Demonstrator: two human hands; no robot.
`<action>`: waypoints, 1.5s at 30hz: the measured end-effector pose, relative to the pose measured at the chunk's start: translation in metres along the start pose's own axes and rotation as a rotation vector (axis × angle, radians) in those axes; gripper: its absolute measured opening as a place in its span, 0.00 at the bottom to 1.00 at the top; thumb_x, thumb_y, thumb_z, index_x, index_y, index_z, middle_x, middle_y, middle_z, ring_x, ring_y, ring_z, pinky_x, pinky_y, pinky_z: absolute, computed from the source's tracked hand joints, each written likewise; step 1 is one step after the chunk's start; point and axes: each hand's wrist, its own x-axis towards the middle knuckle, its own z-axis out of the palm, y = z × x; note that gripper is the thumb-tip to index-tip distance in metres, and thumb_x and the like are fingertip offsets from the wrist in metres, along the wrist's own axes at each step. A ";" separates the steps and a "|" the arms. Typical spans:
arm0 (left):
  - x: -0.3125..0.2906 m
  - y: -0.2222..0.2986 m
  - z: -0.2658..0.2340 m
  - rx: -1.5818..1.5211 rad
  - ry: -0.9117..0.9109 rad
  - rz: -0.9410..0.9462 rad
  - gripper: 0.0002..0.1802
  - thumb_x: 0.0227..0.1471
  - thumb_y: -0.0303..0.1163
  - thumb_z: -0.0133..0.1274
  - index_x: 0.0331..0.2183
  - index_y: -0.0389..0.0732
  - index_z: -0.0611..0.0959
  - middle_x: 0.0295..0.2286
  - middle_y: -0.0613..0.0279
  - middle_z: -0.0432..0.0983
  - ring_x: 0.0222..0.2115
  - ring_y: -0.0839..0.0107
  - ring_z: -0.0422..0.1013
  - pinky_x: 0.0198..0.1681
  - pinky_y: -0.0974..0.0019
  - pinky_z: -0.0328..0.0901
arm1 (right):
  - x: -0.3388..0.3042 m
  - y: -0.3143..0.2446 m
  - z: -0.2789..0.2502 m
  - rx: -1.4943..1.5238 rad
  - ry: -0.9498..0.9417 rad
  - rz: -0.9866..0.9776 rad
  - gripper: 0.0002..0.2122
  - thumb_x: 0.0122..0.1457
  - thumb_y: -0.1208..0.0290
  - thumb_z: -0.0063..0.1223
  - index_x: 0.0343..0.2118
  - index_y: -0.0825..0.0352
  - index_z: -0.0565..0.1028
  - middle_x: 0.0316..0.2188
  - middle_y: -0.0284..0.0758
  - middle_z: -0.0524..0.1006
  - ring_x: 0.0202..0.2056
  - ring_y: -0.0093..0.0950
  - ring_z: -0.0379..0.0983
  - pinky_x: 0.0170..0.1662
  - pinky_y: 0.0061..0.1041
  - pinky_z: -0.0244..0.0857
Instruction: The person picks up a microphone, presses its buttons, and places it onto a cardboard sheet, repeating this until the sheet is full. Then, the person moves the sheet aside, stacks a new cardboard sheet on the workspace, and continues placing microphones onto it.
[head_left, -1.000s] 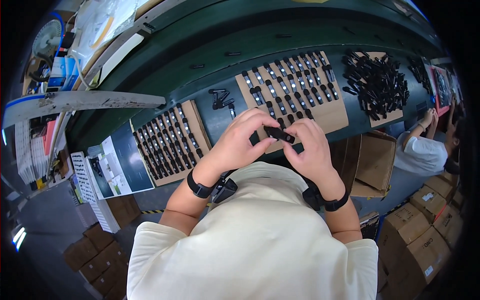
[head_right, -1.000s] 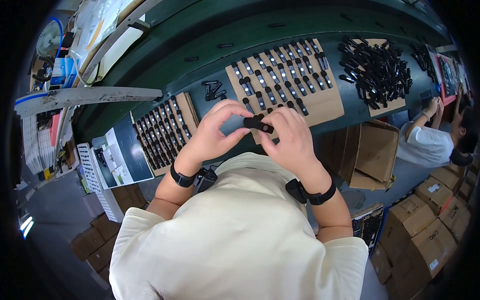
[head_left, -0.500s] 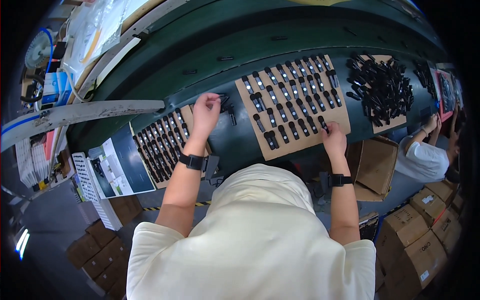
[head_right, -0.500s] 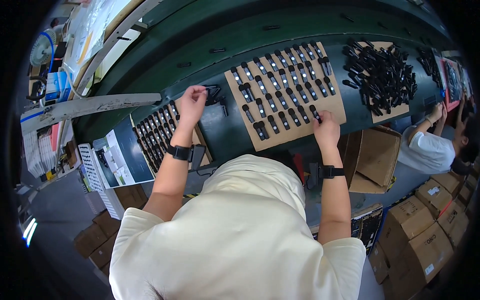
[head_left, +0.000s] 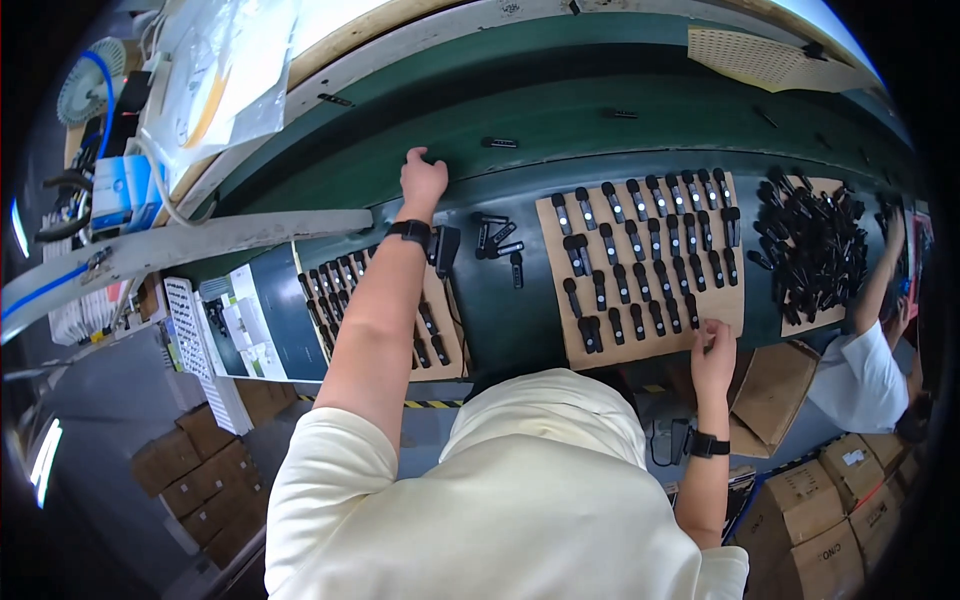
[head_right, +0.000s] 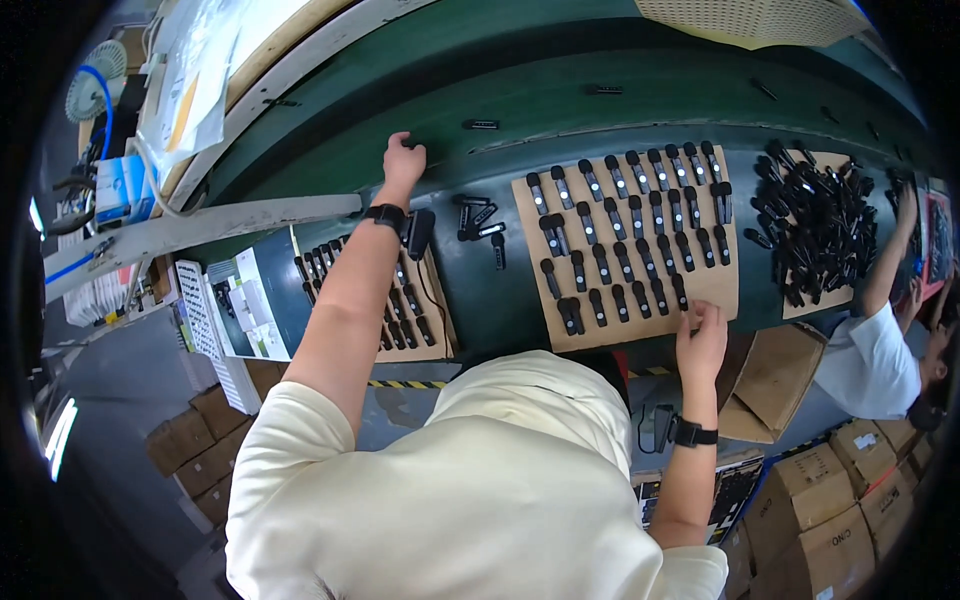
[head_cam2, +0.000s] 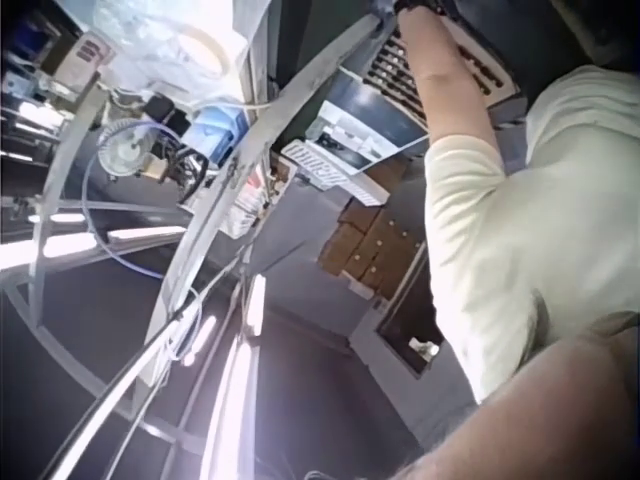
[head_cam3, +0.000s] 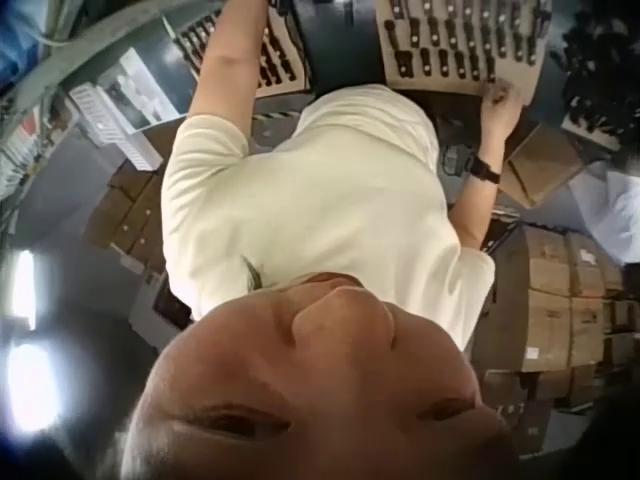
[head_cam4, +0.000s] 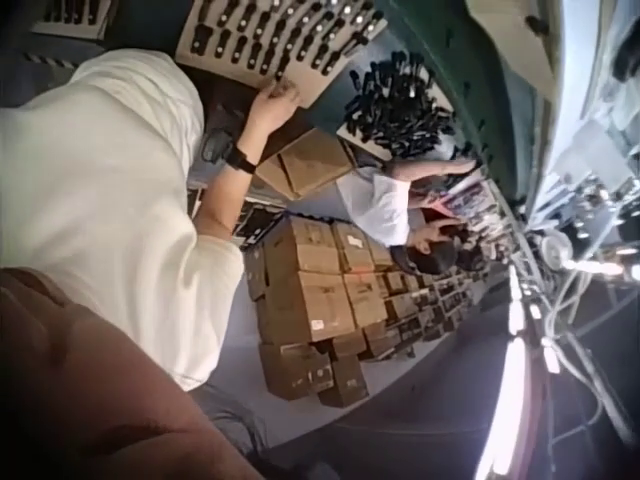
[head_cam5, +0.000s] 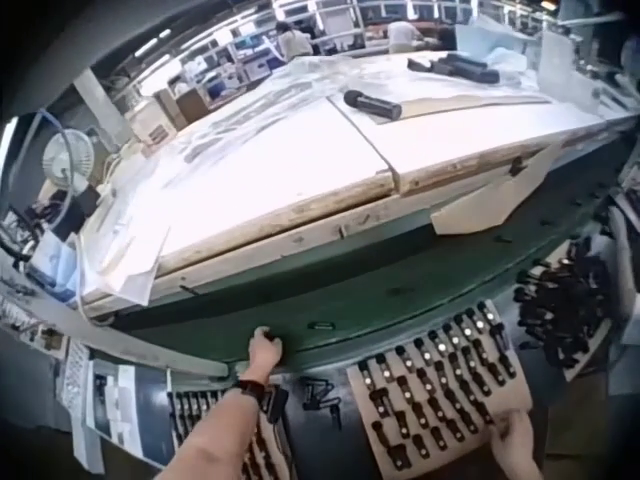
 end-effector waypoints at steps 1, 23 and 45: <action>0.005 -0.001 0.003 0.001 -0.006 -0.001 0.19 0.47 0.37 0.55 0.41 0.39 0.80 0.44 0.45 0.74 0.45 0.50 0.71 0.51 0.54 0.66 | -0.004 0.001 0.000 -0.003 -0.003 0.005 0.11 0.53 0.76 0.57 0.39 0.68 0.72 0.35 0.41 0.73 0.36 0.42 0.70 0.40 0.37 0.66; -0.052 0.042 0.005 -0.060 -0.122 0.679 0.13 0.45 0.31 0.63 0.35 0.41 0.81 0.38 0.52 0.72 0.42 0.51 0.69 0.47 0.55 0.65 | -0.018 -0.032 -0.008 0.089 -0.065 -0.130 0.11 0.54 0.82 0.52 0.40 0.68 0.71 0.39 0.40 0.72 0.33 0.36 0.70 0.39 0.30 0.66; -0.250 -0.055 0.004 -0.061 -0.069 0.373 0.17 0.43 0.29 0.64 0.37 0.41 0.78 0.38 0.48 0.69 0.42 0.48 0.67 0.47 0.54 0.65 | -0.049 -0.035 -0.007 0.140 -0.074 -0.224 0.11 0.54 0.83 0.53 0.41 0.69 0.72 0.38 0.40 0.73 0.30 0.34 0.69 0.36 0.29 0.67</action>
